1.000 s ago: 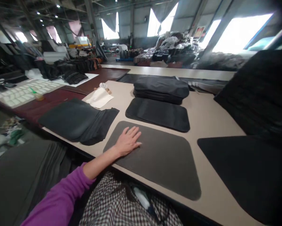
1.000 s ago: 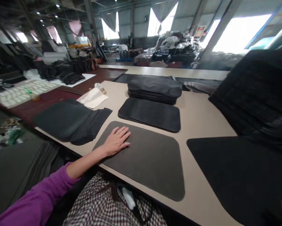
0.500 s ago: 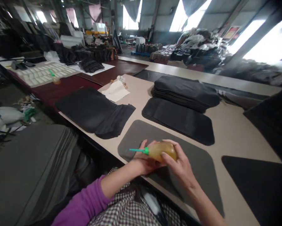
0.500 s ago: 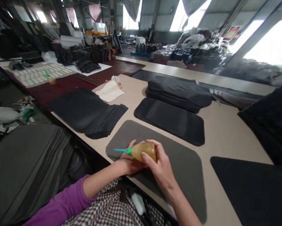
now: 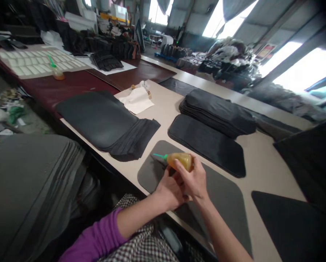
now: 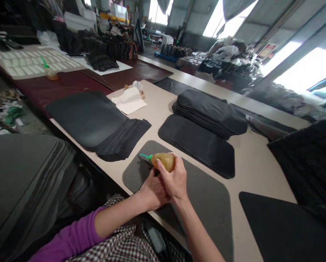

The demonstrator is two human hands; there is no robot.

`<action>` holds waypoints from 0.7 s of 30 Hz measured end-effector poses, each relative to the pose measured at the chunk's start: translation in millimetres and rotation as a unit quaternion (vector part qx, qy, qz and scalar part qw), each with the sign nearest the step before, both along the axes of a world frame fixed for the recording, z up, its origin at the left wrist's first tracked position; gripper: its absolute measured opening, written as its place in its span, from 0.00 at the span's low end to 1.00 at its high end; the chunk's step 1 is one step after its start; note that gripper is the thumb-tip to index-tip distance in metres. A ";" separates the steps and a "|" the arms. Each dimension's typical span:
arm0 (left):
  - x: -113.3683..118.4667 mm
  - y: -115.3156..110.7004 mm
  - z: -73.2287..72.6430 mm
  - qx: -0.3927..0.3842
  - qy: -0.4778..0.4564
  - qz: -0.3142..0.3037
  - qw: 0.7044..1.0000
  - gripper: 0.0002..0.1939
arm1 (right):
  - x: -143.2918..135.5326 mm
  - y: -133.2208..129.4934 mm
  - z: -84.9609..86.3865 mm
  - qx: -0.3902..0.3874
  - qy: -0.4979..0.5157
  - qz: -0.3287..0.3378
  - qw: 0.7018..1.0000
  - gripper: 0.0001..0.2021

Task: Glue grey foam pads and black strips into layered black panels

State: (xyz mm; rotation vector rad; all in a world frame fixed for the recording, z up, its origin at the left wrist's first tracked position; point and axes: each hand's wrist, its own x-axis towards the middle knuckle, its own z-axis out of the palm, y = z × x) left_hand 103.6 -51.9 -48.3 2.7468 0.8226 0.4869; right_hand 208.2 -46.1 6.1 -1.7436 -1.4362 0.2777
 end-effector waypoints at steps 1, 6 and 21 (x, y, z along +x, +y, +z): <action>-0.9 0.8 0.1 0.004 -0.001 -0.004 1.000 0.31 | 4.2 9.0 -0.9 0.000 0.005 -0.028 1.000 0.31; -4.5 2.8 -2.3 0.031 -0.011 0.000 0.999 0.33 | 21.9 47.8 -8.3 0.017 0.004 -0.109 0.994 0.34; -4.2 1.2 -5.7 0.057 -0.007 0.010 0.998 0.33 | 14.6 29.6 -11.8 -0.031 0.043 -0.067 0.996 0.30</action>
